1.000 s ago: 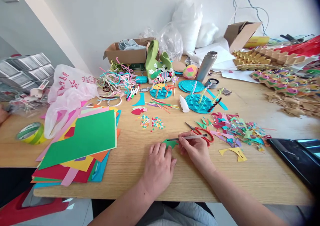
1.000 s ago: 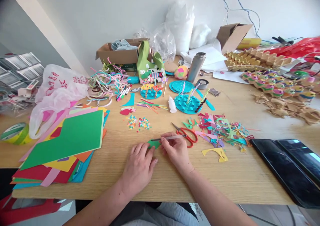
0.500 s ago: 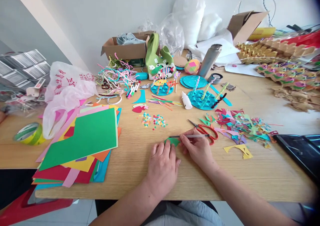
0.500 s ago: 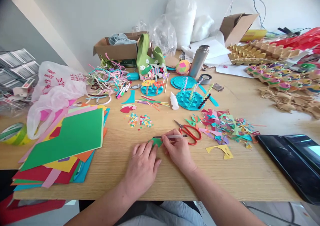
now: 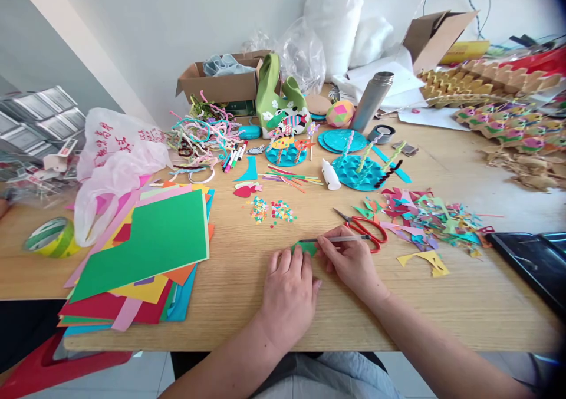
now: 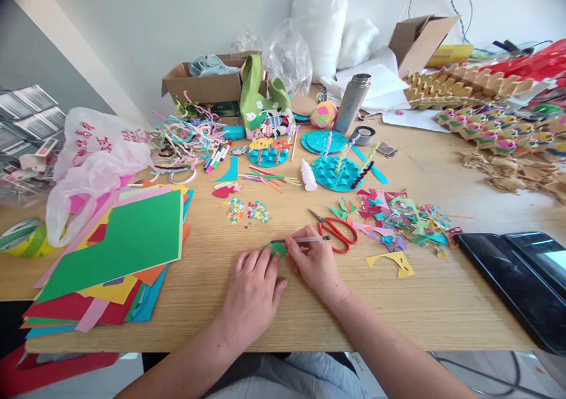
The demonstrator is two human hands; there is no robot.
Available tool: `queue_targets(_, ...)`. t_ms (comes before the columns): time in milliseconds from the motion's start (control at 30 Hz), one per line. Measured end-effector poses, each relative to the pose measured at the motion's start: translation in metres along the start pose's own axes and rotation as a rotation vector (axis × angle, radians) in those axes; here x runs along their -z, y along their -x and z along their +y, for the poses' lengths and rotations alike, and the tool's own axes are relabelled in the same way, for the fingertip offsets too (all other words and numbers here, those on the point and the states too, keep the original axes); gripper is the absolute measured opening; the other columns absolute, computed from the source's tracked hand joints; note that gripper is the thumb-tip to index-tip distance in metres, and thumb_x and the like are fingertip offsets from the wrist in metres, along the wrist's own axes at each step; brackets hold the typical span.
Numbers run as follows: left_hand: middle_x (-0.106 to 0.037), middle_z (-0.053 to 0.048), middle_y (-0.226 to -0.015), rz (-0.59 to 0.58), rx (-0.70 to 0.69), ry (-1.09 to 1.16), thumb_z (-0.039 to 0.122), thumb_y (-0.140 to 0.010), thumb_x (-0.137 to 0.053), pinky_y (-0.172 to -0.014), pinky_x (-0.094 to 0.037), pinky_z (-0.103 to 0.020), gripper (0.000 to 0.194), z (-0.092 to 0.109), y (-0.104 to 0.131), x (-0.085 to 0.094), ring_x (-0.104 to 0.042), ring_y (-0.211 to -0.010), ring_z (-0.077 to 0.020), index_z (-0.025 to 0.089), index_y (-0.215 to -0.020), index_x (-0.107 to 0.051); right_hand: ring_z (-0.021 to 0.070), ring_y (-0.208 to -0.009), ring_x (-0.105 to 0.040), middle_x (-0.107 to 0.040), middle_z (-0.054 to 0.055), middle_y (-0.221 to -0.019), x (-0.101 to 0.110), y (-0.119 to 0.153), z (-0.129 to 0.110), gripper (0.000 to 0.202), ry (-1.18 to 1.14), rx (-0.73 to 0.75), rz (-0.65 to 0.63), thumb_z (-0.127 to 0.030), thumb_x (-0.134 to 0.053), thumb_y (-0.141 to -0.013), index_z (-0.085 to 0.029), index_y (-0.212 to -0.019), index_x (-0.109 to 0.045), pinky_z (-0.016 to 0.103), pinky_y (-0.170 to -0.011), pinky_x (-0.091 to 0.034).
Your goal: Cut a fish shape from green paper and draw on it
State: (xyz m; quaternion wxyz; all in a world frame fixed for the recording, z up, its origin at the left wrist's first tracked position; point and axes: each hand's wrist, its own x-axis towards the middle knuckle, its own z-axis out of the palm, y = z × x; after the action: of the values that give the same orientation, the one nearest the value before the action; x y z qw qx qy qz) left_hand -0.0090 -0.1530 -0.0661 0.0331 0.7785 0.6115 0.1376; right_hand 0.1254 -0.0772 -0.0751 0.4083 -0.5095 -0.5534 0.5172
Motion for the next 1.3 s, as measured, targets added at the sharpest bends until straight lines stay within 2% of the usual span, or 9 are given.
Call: queue_targets(1300, -0.055, -0.011, -0.128, -0.012, -0.005, -0.055, 0.036, -0.090, -0.047, -0.102, -0.034, -0.048, 0.042, -0.0002, 0.0007, -0.0006, -0.048, -0.113, -0.0267, 0.012, -0.124, -0.055, 0.0082, -0.039, -0.048, -0.055, -0.003, -0.057, 0.0007, -0.0019, 0.0033, 0.029, 0.046, 0.023, -0.030, -0.046, -0.063, -0.082, -0.019, -0.076, -0.053, 0.018, -0.033, -0.040)
